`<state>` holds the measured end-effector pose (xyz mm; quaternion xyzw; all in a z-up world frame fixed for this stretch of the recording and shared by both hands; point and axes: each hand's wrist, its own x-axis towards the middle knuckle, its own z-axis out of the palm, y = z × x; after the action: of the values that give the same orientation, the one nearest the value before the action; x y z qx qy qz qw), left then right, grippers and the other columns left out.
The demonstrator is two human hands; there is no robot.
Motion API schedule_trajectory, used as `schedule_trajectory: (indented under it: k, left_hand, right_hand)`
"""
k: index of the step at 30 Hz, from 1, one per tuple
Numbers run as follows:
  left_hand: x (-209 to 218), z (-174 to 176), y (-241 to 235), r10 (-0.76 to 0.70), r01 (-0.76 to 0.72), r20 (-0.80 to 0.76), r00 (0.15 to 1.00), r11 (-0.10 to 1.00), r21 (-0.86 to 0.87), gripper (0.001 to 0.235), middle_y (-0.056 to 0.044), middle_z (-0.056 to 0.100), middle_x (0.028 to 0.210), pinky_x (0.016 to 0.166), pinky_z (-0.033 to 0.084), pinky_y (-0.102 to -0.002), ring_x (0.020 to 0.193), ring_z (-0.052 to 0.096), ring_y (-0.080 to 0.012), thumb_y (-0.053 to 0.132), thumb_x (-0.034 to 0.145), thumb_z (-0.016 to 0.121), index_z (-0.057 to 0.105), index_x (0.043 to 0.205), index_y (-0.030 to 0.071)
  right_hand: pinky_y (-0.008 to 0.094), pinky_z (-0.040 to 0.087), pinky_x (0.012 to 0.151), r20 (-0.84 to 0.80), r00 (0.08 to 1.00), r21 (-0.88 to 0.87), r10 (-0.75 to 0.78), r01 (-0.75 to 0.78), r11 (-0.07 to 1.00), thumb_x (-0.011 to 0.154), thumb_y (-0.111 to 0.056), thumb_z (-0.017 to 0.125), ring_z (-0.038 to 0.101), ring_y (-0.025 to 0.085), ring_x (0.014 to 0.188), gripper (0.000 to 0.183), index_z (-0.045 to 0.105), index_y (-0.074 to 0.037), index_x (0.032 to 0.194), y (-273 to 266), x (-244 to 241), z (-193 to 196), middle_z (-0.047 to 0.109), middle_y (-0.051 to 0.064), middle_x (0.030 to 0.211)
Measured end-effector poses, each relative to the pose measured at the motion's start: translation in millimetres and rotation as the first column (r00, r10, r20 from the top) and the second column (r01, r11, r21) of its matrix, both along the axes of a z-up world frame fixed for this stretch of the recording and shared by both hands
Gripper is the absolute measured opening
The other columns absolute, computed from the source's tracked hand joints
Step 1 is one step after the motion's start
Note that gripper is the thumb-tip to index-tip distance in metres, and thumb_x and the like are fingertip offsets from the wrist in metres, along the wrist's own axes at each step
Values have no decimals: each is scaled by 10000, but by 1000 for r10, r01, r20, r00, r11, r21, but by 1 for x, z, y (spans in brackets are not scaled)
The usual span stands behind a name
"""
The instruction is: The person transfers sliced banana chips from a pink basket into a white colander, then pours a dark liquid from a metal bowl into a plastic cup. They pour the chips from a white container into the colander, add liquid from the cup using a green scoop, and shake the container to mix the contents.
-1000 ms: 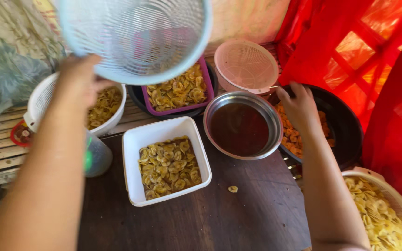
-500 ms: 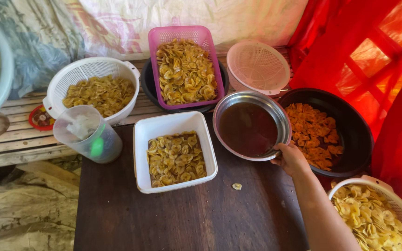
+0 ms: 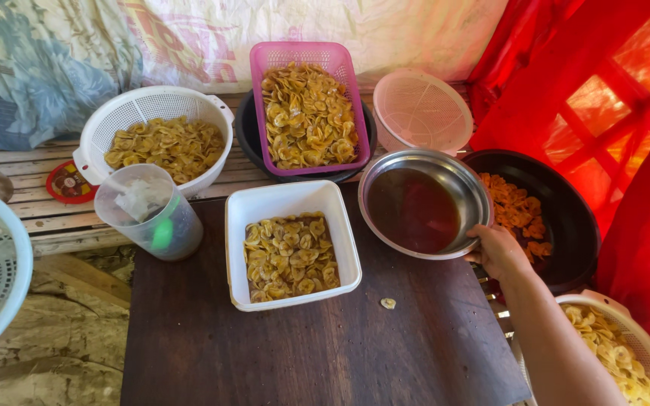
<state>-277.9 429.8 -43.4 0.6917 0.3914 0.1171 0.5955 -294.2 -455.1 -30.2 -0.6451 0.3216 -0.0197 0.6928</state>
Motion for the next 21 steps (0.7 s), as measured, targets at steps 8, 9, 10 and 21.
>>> schedule_trajectory:
  k: [8,9,10,21]
  left_hand:
    - [-31,-24,12,31,-31,-24,999,1000,-1,388,-187,646,1255,593,526,-380,1077,703,-288,184,1059,479,481,1407,13]
    - [-31,-24,12,35,-35,-22,999,999,-1,388,-186,647,1252,584,524,-378,1073,703,-287,187,1061,477,480,1409,16]
    - [-35,-27,13,41,-41,-24,999,999,1,388,-185,647,1248,575,522,-376,1069,703,-286,189,1063,474,479,1410,18]
    - [-86,-61,32,77,-77,-36,996,997,16,384,-178,658,1209,479,502,-354,1026,706,-270,219,1084,444,468,1426,46]
  right_hand:
    - [379,555,517,22,997,-167,68,-63,984,977,-82,540,680,276,607,201,624,89,1041,-1,38,71,700,189,787]
    - [382,564,522,33,996,-177,78,-71,982,979,-83,538,676,281,602,197,619,87,1039,2,44,81,696,191,786]
    - [385,572,526,43,995,-190,92,-82,978,982,-83,537,672,287,597,193,614,84,1037,4,51,92,691,192,785]
    - [471,651,694,167,949,-11,268,-270,963,948,-73,501,728,294,690,169,576,17,1070,99,125,179,703,144,839]
